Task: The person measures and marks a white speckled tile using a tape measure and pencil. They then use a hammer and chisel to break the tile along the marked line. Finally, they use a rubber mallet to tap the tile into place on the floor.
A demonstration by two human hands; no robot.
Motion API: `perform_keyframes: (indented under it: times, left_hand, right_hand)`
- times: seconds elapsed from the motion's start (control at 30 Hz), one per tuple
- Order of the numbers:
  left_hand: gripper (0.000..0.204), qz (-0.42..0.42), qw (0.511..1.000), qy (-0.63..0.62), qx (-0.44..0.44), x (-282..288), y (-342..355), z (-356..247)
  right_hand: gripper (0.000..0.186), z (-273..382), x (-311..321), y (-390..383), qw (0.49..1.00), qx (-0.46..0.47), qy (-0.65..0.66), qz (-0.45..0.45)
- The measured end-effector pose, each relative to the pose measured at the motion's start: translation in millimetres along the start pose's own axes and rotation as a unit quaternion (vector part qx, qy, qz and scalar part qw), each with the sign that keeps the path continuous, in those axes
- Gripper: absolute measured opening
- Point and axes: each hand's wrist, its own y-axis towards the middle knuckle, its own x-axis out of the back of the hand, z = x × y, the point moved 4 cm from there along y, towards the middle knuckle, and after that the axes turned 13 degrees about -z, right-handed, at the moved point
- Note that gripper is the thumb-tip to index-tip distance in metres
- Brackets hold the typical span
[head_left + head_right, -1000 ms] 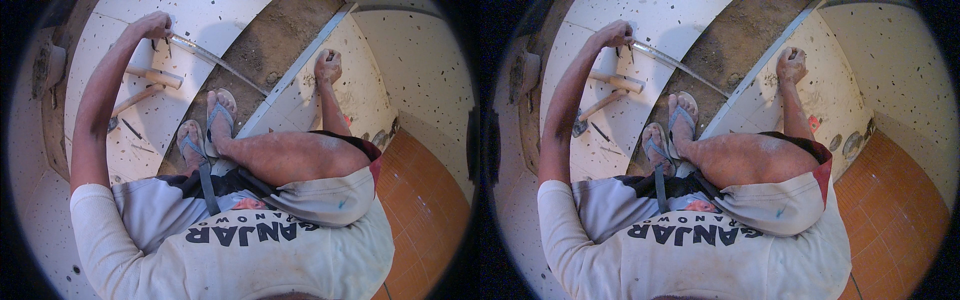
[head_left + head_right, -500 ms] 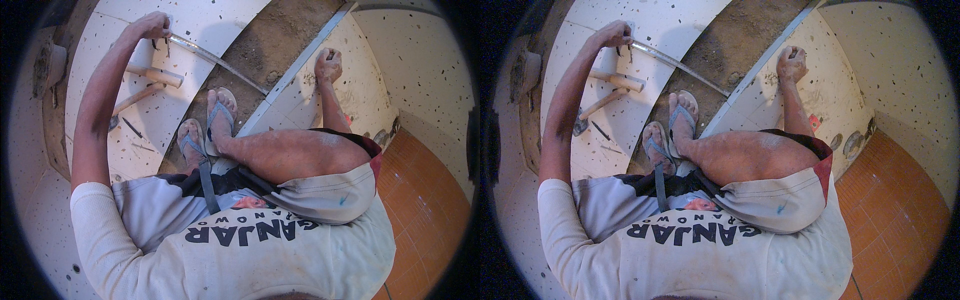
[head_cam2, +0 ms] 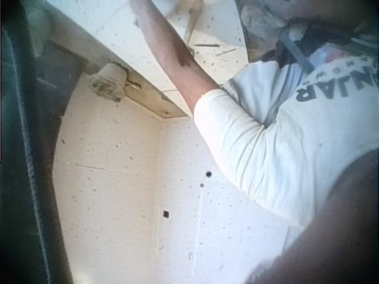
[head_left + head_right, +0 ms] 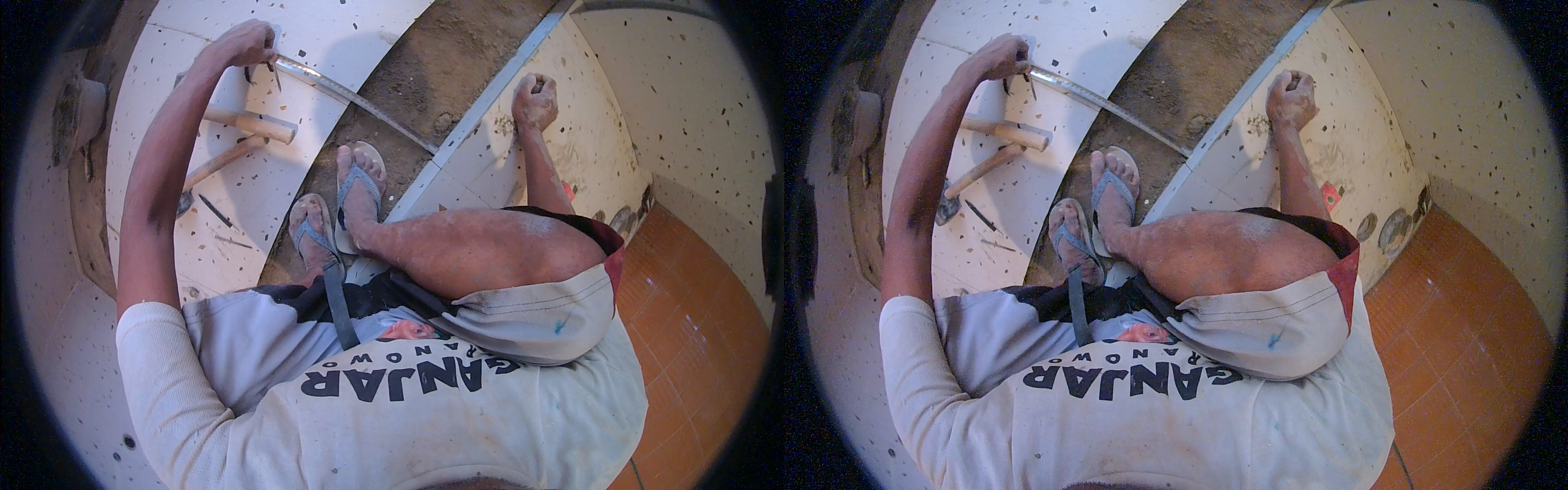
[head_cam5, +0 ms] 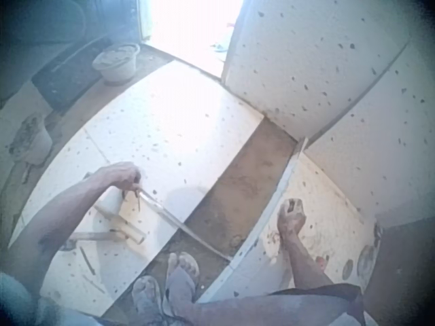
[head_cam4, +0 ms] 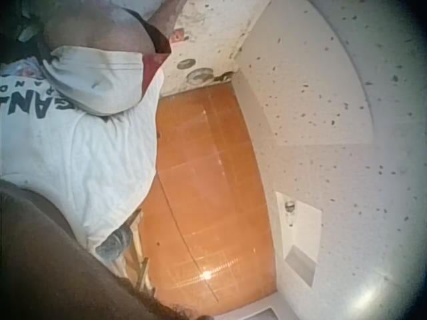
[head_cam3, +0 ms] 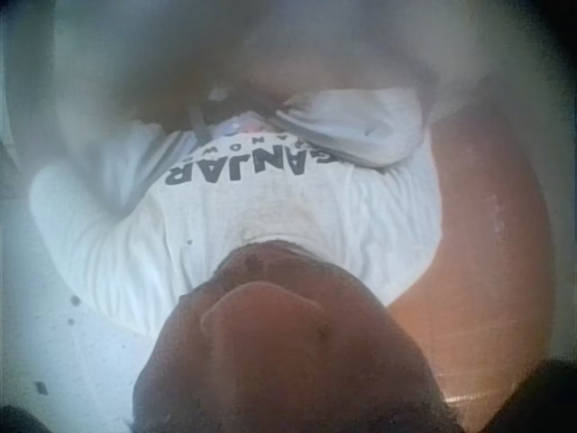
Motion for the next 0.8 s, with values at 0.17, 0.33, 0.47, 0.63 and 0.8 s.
perform_keyframes:
  times: [0.17,0.33,0.47,0.63,0.8]
  left_hand:
    - [0.021,-0.013,0.999,-0.041,0.023,-5.8,1.2,8.1]
    - [0.02,-0.02,0.998,-0.059,0.025,-4.9,-2.0,8.1]
    - [0.019,-0.02,0.999,-0.039,0.019,-9.1,0.1,11.1]
    - [0.019,-0.027,0.998,-0.049,0.013,-6.6,-1.4,8.8]
    - [0.02,-0.025,0.998,-0.057,0.015,-10.0,-2.1,10.3]
  right_hand:
    - [0.031,-0.5,-0.8,-3.6,1.0,0.003,-0.001,-0.014]
    - [0.029,-1.9,-1.0,-0.1,1.0,0.02,-0.002,-0.019]
    - [0.028,1.0,-1.6,-3.1,1.0,0.01,0.005,-0.017]
    - [0.028,1.4,1.3,-0.2,1.0,0.015,-0.011,-0.023]
    - [0.029,0.4,-0.5,-1.1,0.999,0.016,-0.004,-0.03]
